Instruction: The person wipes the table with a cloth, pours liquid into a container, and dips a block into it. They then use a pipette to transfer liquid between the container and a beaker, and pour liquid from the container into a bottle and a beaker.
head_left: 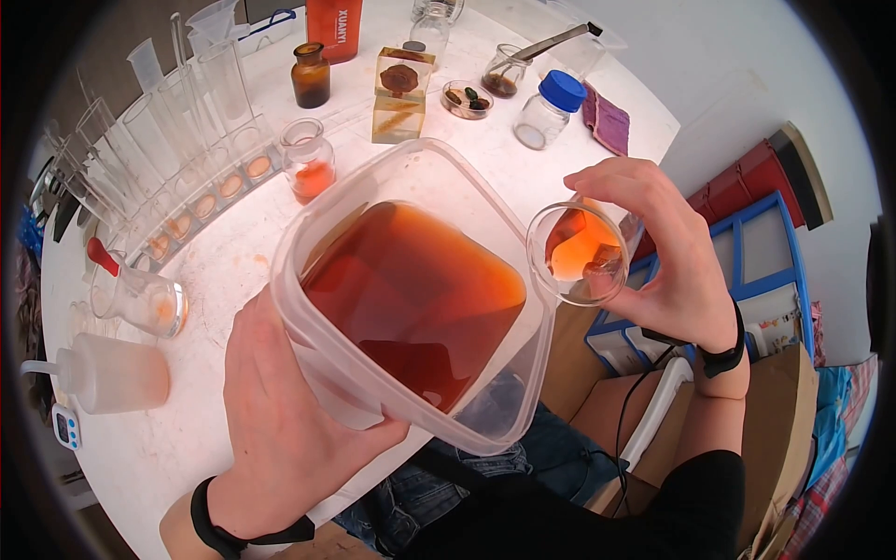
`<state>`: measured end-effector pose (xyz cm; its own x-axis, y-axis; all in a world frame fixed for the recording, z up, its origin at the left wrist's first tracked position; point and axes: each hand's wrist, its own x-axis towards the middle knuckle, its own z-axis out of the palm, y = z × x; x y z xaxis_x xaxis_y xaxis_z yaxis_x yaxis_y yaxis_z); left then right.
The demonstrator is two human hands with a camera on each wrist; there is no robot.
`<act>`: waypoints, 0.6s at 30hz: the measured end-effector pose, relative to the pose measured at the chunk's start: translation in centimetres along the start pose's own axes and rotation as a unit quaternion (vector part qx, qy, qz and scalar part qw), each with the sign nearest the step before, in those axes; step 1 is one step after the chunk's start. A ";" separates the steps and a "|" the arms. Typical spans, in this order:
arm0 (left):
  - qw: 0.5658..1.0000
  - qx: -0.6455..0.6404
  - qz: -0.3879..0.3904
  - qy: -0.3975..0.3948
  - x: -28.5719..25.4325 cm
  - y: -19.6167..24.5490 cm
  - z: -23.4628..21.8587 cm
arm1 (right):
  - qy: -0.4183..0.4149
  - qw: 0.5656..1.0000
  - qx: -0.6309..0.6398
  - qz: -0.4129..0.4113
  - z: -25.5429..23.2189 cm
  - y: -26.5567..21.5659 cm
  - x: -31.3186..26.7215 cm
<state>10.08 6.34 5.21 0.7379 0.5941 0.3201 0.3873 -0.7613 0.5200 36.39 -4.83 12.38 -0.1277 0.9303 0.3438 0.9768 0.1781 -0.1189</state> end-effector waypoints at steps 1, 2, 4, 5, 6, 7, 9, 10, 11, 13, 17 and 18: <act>1.000 -0.001 0.000 0.001 0.0 0.0 0.0 | 0.000 1.000 -0.003 -0.002 0.0 0.0 0.0; 1.000 -0.001 0.000 0.001 0.0 0.0 0.0 | 0.000 1.000 -0.003 -0.002 0.0 -0.1 0.1; 1.000 -0.001 0.001 -0.004 0.1 0.0 0.0 | 0.011 1.000 0.007 -0.020 -0.1 -0.5 0.3; 1.000 -0.001 0.001 -0.004 0.1 0.0 0.0 | 0.011 1.000 0.007 -0.020 0.0 -0.4 0.3; 1.000 0.002 0.005 -0.002 0.0 0.0 0.1 | 0.010 1.000 0.011 -0.020 0.0 -0.4 0.2; 1.000 0.005 0.008 -0.001 0.0 -0.1 0.1 | 0.010 1.000 0.014 -0.021 0.0 -0.4 0.2; 1.000 0.005 0.007 -0.001 0.0 -0.1 0.0 | 0.009 1.000 0.012 -0.020 0.0 -0.4 0.2; 1.000 0.004 0.007 -0.001 0.0 -0.1 0.0 | 0.007 1.000 0.011 -0.019 0.0 -0.4 0.2; 1.000 0.005 0.006 -0.002 0.0 0.0 0.0 | 0.008 1.000 0.011 -0.019 -0.1 -0.2 0.1; 1.000 0.004 0.002 -0.003 0.0 0.0 0.0 | -0.005 1.000 -0.015 -0.008 -0.1 0.1 -0.1; 1.000 -0.001 -0.002 0.000 0.0 0.0 0.0 | -0.006 1.000 -0.018 -0.007 -0.2 0.0 -0.1; 1.000 0.000 -0.002 -0.003 0.1 0.1 0.0 | -0.007 1.000 -0.018 -0.006 -0.2 0.0 -0.1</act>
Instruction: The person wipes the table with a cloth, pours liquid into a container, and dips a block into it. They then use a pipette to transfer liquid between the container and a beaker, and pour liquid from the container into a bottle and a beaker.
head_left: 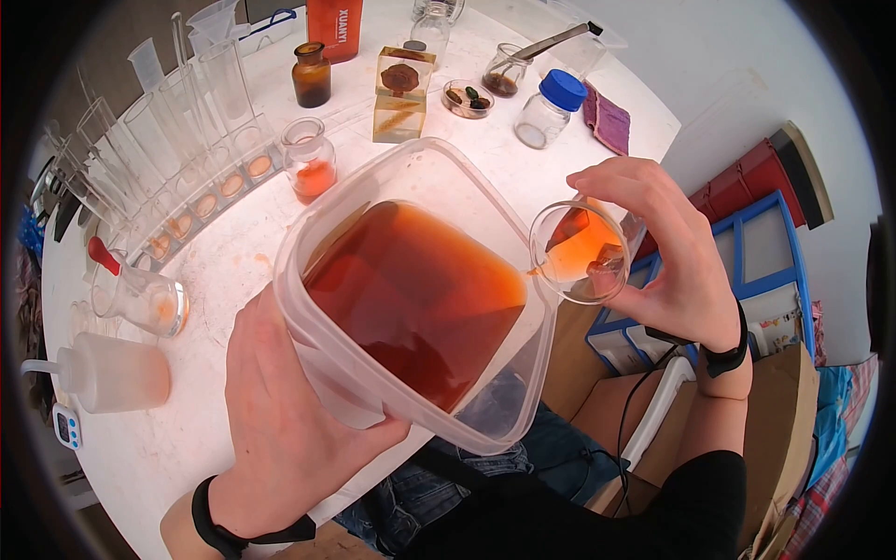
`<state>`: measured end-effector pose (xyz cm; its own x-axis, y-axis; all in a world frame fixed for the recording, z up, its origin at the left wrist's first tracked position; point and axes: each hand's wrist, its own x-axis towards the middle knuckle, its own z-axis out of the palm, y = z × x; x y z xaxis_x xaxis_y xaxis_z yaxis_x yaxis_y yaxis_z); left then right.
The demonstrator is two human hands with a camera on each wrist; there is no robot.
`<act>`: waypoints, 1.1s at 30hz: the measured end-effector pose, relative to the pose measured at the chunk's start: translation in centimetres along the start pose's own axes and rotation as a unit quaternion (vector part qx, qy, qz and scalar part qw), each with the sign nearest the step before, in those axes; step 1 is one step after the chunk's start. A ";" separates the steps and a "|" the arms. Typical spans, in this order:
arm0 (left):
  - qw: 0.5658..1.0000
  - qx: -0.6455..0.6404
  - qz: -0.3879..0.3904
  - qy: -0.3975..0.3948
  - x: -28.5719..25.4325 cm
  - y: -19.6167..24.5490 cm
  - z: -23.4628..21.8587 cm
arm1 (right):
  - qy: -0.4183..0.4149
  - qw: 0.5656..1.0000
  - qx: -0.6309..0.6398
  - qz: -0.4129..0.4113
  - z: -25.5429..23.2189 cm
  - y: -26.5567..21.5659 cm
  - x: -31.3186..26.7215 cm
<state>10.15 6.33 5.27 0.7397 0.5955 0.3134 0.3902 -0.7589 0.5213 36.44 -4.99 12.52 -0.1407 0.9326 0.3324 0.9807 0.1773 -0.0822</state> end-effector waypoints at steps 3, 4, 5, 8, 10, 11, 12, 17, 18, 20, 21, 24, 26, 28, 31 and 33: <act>1.000 0.000 0.001 0.000 -0.1 0.0 0.0 | -0.004 1.000 0.002 0.005 -0.1 -0.1 0.0; 1.000 0.000 0.002 0.002 -0.1 -0.1 0.0 | -0.006 1.000 0.004 0.008 -0.1 -0.1 0.0; 1.000 0.000 0.002 0.002 -0.1 -0.1 0.0 | -0.006 1.000 0.004 0.008 -0.1 -0.3 0.1; 1.000 0.000 0.004 0.003 -0.1 0.0 0.0 | 0.010 1.000 0.022 -0.009 0.0 -0.6 0.3; 1.000 -0.005 -0.003 0.002 0.0 0.0 0.0 | 0.010 1.000 0.017 -0.007 -0.1 -0.6 0.3; 1.000 -0.005 -0.003 0.002 0.0 0.0 0.0 | 0.009 1.000 0.017 -0.007 -0.1 -0.6 0.3; 1.000 -0.007 -0.002 0.002 0.0 0.0 0.0 | 0.008 1.000 0.015 -0.007 -0.1 -0.7 0.3; 1.000 -0.018 -0.003 0.001 -0.1 -0.1 0.0 | 0.005 1.000 0.011 -0.007 -0.1 -0.7 0.4; 1.000 -0.014 0.000 -0.002 -0.1 -0.1 -0.1 | 0.004 1.000 0.009 -0.009 -0.2 -0.7 0.4; 1.000 -0.010 0.003 -0.004 -0.1 -0.1 -0.2 | 0.004 1.000 0.007 -0.012 -0.2 -0.7 0.4; 1.000 -0.009 0.003 -0.002 -0.1 -0.1 -0.2 | 0.003 1.000 0.009 -0.009 -0.1 -0.7 0.4; 1.000 -0.005 0.004 0.003 -0.2 -0.1 -0.1 | 0.002 1.000 0.011 -0.008 -0.2 -0.7 0.4; 1.000 -0.001 0.006 0.006 -0.2 -0.1 0.0 | 0.000 1.000 0.011 -0.009 -0.2 -0.7 0.4; 1.000 -0.009 0.011 0.008 -0.2 -0.2 0.0 | 0.000 1.000 0.015 -0.005 -0.2 -0.7 0.4; 1.000 -0.006 0.020 0.012 -0.1 -0.1 -0.1 | 0.002 1.000 0.016 -0.005 -0.1 -0.7 0.4; 1.000 0.011 0.014 0.015 -0.2 -0.3 0.1 | 0.001 1.000 0.014 -0.005 -0.1 -0.7 0.5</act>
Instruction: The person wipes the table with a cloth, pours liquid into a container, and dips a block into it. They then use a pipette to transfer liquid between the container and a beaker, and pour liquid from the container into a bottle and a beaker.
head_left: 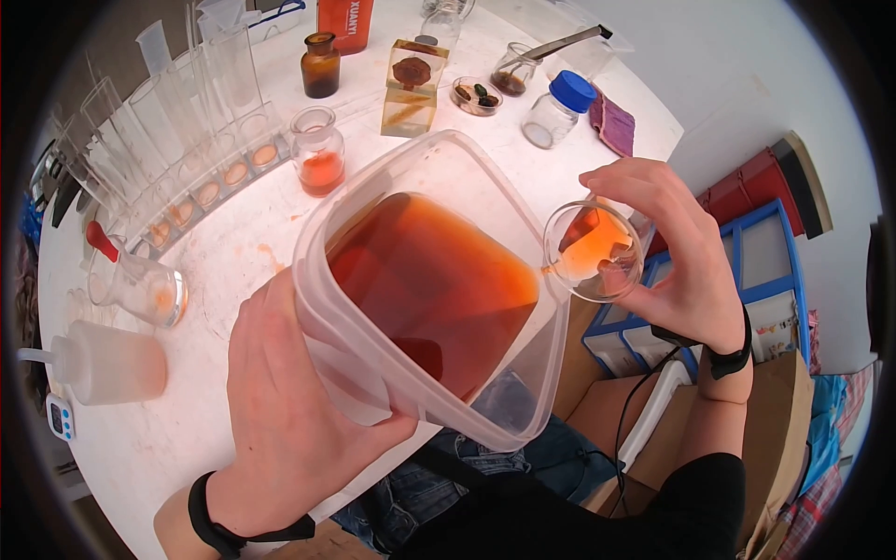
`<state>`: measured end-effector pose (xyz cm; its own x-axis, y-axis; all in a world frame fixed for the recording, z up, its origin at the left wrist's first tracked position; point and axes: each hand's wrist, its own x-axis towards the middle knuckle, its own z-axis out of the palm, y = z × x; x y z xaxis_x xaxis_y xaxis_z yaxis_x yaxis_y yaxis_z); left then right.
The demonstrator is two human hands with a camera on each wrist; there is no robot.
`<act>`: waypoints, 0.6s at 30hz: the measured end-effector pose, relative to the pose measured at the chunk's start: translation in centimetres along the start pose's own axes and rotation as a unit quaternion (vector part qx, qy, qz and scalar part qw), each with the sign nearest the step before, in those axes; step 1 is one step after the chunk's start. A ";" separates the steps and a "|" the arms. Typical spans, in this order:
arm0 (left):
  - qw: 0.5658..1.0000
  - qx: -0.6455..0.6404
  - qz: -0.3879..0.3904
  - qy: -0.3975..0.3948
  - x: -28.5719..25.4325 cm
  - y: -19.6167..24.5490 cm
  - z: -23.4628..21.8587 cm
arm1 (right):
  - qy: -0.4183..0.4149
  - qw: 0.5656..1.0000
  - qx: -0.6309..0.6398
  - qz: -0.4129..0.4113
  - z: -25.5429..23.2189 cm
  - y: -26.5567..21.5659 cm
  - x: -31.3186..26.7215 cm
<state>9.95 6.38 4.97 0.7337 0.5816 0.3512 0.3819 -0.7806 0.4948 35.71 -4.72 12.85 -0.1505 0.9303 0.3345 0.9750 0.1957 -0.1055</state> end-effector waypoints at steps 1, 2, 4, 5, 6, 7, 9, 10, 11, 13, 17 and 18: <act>1.000 0.017 -0.005 0.002 0.0 -0.1 0.1 | -0.001 1.000 -0.002 0.000 0.0 0.0 0.0; 1.000 0.017 -0.005 0.002 0.0 0.0 0.1 | -0.001 1.000 -0.002 0.000 0.0 0.2 -0.1; 1.000 0.014 -0.004 0.003 0.0 0.0 0.1 | -0.008 1.000 -0.028 0.009 0.0 0.6 -0.2; 1.000 0.014 -0.004 0.003 0.0 0.0 0.1 | -0.009 1.000 -0.028 0.009 0.0 0.7 -0.3; 1.000 0.014 -0.003 0.002 0.0 0.0 0.1 | -0.008 1.000 -0.028 0.007 0.0 0.7 -0.3; 1.000 0.015 -0.002 0.001 0.0 0.0 0.1 | -0.008 1.000 -0.029 0.004 0.0 0.7 -0.3; 1.000 0.016 -0.002 0.001 0.1 0.1 0.1 | -0.008 1.000 -0.026 0.005 0.0 0.7 -0.2; 1.000 0.017 -0.002 0.000 0.1 0.1 0.1 | -0.008 1.000 -0.024 0.006 0.0 0.7 -0.3; 1.000 0.017 -0.002 0.000 0.1 0.1 0.1 | -0.008 1.000 -0.024 0.006 0.0 0.7 -0.3; 1.000 0.015 -0.003 0.001 0.1 0.1 0.1 | -0.011 1.000 -0.025 0.008 0.0 0.7 -0.3; 1.000 0.016 0.002 0.004 0.1 0.0 0.2 | -0.012 1.000 -0.026 0.012 -0.1 0.6 -0.3; 1.000 0.016 0.000 0.002 0.1 0.0 0.2 | -0.012 1.000 -0.027 0.011 -0.1 0.6 -0.3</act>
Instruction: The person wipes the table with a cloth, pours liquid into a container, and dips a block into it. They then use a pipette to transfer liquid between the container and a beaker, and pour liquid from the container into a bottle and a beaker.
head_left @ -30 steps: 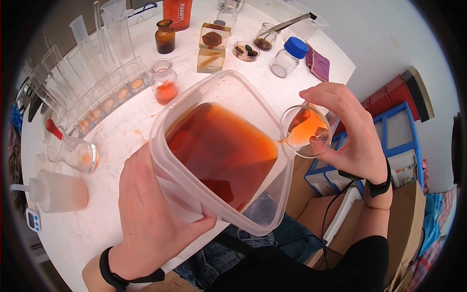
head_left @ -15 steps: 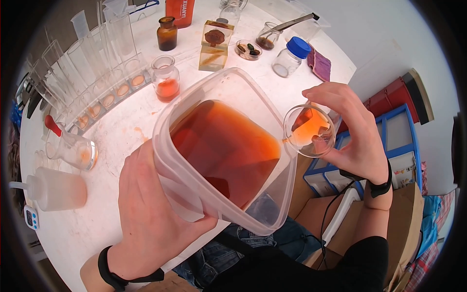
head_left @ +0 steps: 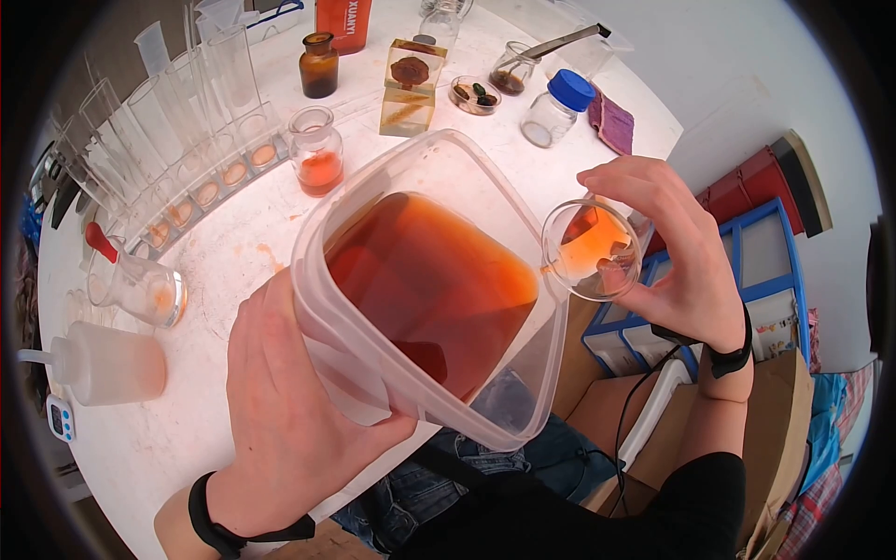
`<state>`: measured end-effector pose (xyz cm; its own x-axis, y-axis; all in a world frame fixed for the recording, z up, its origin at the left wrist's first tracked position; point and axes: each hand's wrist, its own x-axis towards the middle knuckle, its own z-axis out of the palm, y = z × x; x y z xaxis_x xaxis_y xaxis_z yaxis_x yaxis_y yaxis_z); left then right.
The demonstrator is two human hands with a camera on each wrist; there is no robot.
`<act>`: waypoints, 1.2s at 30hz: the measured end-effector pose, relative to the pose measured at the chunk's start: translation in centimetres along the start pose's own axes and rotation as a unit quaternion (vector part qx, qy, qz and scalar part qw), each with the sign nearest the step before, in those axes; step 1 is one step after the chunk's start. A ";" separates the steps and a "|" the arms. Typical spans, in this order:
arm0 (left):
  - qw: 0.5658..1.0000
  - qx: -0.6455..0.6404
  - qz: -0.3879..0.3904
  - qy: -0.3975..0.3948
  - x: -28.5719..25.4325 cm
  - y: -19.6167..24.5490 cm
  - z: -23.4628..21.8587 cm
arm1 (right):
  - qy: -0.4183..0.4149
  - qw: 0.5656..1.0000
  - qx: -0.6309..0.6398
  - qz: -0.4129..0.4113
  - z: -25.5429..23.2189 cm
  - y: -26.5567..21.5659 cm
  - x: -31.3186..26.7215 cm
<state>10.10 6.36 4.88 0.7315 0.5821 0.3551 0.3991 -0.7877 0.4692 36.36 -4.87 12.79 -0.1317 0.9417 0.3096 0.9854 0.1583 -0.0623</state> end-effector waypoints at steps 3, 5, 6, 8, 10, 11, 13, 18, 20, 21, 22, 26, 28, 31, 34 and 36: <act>1.000 -0.001 -0.001 -0.002 0.0 0.1 -0.1 | 0.004 1.000 0.009 -0.009 0.0 -0.4 0.2; 1.000 -0.003 -0.001 -0.004 0.1 0.1 -0.2 | 0.008 1.000 0.019 -0.018 0.0 -0.5 0.2; 1.000 -0.005 -0.002 -0.005 0.1 0.1 -0.2 | 0.007 1.000 0.021 -0.015 0.0 -0.5 0.2; 1.000 -0.007 -0.002 -0.007 0.1 0.1 -0.2 | 0.006 1.000 0.022 -0.013 0.1 -0.5 0.2; 0.999 -0.027 0.001 -0.018 0.1 0.2 -0.4 | 0.006 1.000 0.029 -0.011 0.1 -0.5 0.2; 0.999 -0.027 0.002 -0.018 0.1 0.2 -0.4 | 0.006 1.000 0.029 -0.010 0.1 -0.5 0.2; 1.000 -0.028 0.009 -0.008 0.0 0.1 -0.2 | 0.006 0.999 0.030 -0.010 0.0 -0.5 0.2; 1.000 -0.001 0.001 0.003 -0.1 0.1 -0.1 | 0.007 0.999 0.030 -0.011 0.2 -0.4 0.1; 1.000 0.001 0.002 0.002 0.0 0.1 -0.2 | 0.007 0.999 0.033 -0.011 0.2 -0.4 0.2; 1.000 -0.016 0.005 -0.001 0.1 0.2 -0.2 | 0.007 0.999 0.034 -0.009 0.2 -0.4 0.2; 0.999 -0.033 0.009 -0.005 0.1 0.2 -0.3 | 0.006 0.999 0.035 -0.007 0.1 -0.5 0.2; 0.999 -0.032 0.004 -0.008 0.1 0.2 -0.3 | 0.007 0.999 0.032 -0.009 0.1 -0.5 0.2; 1.000 -0.027 0.004 -0.012 0.0 0.3 -0.4 | 0.005 1.000 0.025 -0.010 0.1 -0.5 0.2; 1.000 -0.002 -0.005 0.002 -0.1 0.1 -0.1 | 0.002 1.000 0.024 -0.009 0.0 -0.6 0.2; 1.000 -0.005 0.005 0.005 0.0 0.2 -0.2 | 0.004 1.000 0.023 -0.013 0.0 -0.6 0.2; 1.000 -0.008 0.007 0.005 0.0 0.1 -0.2 | 0.004 1.000 0.021 -0.014 -0.1 -0.6 0.2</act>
<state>10.08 6.32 5.11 0.7318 0.5728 0.3693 0.3799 -0.7927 0.4767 35.70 -4.78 12.96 -0.1574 0.9347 0.3186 0.9760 0.1964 -0.0940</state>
